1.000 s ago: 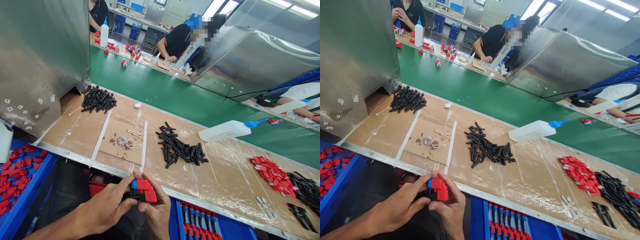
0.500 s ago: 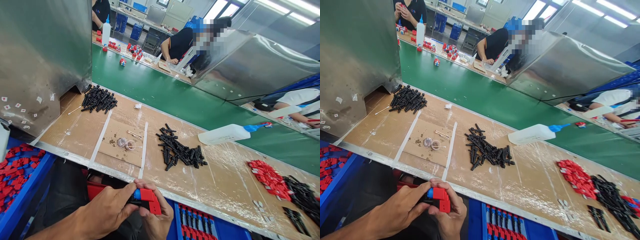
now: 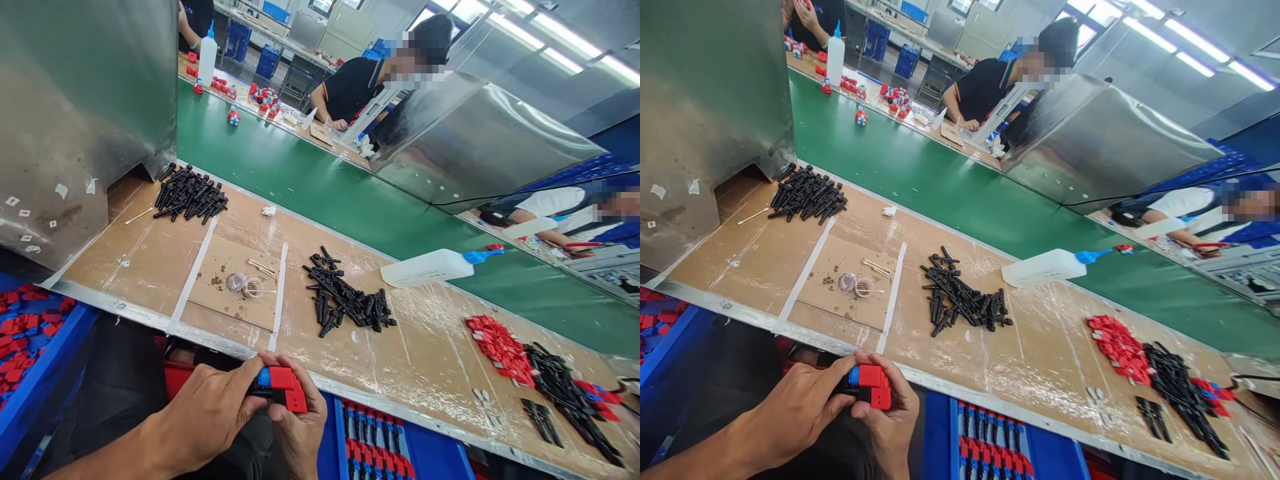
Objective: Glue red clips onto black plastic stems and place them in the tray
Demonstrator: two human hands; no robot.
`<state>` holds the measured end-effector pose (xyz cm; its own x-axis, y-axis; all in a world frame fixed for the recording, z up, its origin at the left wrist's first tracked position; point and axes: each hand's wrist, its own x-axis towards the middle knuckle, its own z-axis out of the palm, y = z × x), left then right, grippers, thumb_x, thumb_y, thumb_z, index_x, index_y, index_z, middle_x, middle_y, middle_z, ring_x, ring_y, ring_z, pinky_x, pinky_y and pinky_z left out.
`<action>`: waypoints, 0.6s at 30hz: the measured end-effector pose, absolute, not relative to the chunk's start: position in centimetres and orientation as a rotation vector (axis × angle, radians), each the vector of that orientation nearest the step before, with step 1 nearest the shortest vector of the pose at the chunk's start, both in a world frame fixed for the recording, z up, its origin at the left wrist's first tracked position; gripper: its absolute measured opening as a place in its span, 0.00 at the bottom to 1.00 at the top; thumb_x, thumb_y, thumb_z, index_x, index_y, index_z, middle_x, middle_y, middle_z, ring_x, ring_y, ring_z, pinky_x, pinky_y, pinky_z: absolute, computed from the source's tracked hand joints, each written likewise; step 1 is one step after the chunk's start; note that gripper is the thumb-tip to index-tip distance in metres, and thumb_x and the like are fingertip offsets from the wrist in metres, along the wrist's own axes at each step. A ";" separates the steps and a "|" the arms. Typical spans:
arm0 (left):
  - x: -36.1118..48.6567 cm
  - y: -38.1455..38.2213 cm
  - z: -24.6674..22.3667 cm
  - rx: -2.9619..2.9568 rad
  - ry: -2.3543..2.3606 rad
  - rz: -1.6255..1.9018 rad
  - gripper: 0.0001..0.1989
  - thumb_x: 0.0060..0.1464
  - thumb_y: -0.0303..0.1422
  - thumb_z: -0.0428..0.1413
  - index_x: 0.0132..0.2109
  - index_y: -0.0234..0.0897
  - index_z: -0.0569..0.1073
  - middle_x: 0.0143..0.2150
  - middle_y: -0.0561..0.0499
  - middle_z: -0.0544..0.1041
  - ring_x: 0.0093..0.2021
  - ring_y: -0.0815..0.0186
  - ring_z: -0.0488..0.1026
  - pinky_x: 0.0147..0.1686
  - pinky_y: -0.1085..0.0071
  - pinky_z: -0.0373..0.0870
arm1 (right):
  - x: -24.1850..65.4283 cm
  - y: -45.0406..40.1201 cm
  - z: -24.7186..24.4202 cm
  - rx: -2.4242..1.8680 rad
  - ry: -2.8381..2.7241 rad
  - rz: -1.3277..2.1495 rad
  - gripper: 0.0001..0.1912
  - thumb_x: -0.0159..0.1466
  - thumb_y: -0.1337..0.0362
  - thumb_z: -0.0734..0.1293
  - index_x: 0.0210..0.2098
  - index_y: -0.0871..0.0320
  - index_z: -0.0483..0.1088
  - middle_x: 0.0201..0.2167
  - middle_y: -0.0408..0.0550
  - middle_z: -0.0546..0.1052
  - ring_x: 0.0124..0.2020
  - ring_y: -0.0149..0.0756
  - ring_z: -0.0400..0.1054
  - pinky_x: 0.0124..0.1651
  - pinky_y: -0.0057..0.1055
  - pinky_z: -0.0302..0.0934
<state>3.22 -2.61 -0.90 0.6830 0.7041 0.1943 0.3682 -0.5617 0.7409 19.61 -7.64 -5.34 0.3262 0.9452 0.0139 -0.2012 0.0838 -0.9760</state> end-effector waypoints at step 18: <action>3.1 -2.5 -1.3 0.509 0.486 0.412 0.22 0.63 0.49 0.47 0.47 0.35 0.71 0.19 0.65 0.47 0.13 0.78 0.39 0.14 0.79 0.40 | 18.7 -7.2 -3.5 -1.374 -0.902 0.987 0.21 0.65 0.52 0.66 0.54 0.53 0.74 0.45 0.52 0.82 0.40 0.43 0.78 0.42 0.36 0.72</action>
